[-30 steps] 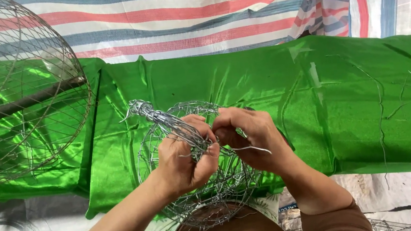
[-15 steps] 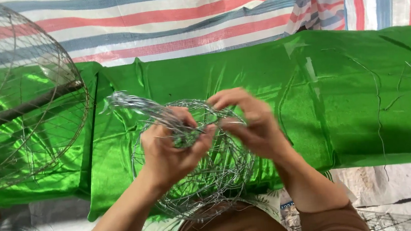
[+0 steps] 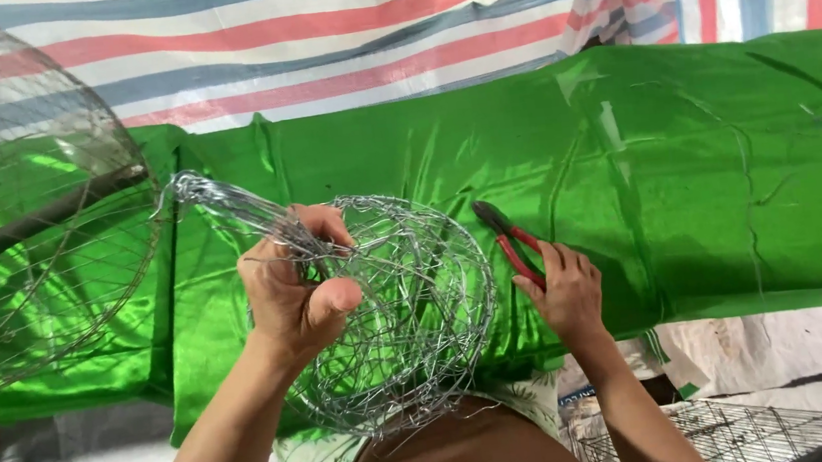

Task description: Shaping a wire bird sculpture by bending and twisting wire mesh by hand and using pliers.

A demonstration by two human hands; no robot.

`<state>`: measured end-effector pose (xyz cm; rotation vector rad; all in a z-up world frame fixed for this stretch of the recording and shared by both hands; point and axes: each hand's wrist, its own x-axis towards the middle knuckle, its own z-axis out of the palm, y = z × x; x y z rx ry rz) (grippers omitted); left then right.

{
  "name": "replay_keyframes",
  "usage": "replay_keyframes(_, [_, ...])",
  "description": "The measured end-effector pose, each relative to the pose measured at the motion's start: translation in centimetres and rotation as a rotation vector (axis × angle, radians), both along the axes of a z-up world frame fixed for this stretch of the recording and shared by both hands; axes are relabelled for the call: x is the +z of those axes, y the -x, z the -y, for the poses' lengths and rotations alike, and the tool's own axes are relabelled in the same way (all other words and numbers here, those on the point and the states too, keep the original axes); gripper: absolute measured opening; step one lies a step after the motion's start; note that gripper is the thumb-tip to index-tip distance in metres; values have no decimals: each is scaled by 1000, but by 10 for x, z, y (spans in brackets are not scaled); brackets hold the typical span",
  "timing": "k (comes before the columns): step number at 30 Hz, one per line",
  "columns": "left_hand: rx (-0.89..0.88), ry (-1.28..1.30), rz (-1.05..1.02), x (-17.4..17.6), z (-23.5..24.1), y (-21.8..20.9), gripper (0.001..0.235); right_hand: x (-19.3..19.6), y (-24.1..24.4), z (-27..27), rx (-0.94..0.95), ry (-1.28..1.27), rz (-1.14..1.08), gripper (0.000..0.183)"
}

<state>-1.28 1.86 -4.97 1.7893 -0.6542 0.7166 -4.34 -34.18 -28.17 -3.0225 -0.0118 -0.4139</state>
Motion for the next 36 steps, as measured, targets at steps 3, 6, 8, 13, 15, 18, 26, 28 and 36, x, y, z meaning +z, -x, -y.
replay_keyframes(3, [2, 15, 2, 2, 1, 6, 73, -22, -11, -1, -4, 66, 65, 70])
replay_keyframes(6, [9, 20, -5, 3, 0, 9, 73, -8, -19, 2, -20, -21, -56, 71])
replay_keyframes(8, [21, 15, -7, 1, -2, 12, 73, -1, -26, 12, -23, -117, -171, 72])
replay_keyframes(13, [-16, 28, 43, 3, 1, 18, 79, -12, -44, 60, -264, -1449, -327, 57])
replay_keyframes(15, [-9, 31, 42, 18, 2, 25, 79, 21, -29, 52, -239, -1526, -318, 54])
replay_keyframes(18, [-15, 48, 24, 26, 5, 32, 80, 50, -6, 46, -104, -1652, -257, 44])
replay_keyframes(26, [-74, 102, -99, 38, 12, 53, 29, 216, 34, -21, 294, -1639, -306, 47])
replay_keyframes(28, [-89, 144, -138, 43, 13, 57, 36, 227, 36, -23, 580, -1614, -577, 59])
replay_keyframes(36, [-91, 154, -66, 37, 12, 61, 32, 290, 45, -50, 959, -1506, -1012, 70])
